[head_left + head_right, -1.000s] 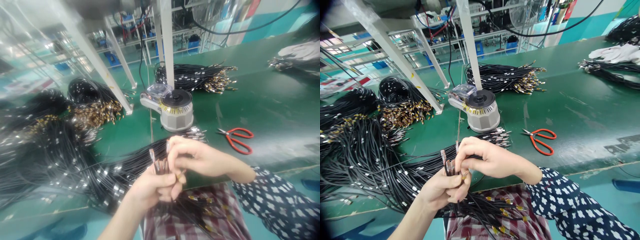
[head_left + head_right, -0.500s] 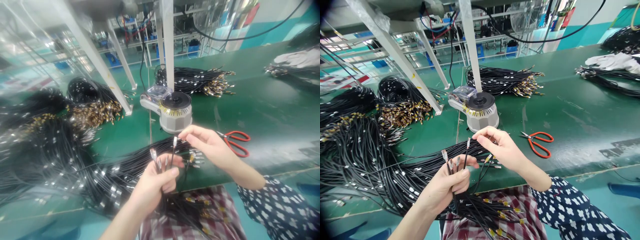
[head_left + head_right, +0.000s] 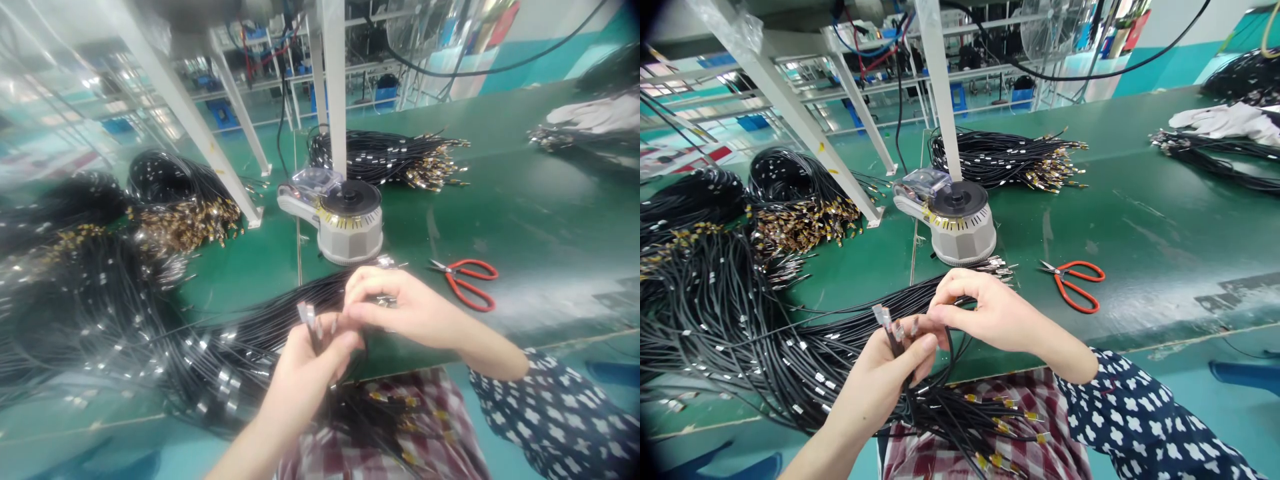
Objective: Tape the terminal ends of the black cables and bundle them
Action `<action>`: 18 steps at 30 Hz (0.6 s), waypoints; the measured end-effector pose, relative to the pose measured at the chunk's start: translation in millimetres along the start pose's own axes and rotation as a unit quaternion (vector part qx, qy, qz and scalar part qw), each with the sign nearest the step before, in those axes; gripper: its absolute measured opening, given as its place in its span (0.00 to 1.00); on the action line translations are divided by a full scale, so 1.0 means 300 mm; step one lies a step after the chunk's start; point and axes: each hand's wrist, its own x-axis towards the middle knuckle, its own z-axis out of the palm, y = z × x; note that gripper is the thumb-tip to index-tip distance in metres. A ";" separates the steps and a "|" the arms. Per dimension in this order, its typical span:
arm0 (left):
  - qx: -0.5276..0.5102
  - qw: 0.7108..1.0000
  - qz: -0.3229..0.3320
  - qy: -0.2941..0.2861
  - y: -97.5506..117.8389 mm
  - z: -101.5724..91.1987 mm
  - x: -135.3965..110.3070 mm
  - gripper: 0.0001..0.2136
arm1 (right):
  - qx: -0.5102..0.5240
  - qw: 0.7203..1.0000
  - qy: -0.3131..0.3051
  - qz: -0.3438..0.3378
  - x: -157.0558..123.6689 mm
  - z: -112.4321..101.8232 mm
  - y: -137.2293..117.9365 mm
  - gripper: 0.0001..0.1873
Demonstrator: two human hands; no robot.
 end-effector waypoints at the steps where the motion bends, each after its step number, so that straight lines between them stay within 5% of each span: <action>1: -0.004 1.000 -0.009 -0.002 0.002 0.006 0.002 0.13 | 0.007 1.000 -0.007 0.001 -0.001 0.004 0.000 0.07; 7: -0.017 0.999 -0.003 -0.033 0.000 0.012 0.006 0.11 | 0.038 0.999 -0.003 -0.002 -0.010 0.019 0.019 0.04; 11: -0.060 0.998 0.001 0.023 -0.002 0.004 0.010 0.12 | 0.110 0.990 0.086 0.027 -0.023 0.011 0.043 0.08; 18: -0.086 0.996 -0.009 0.035 -0.014 0.019 0.025 0.12 | 0.176 0.979 0.106 -0.011 -0.047 0.003 0.061 0.07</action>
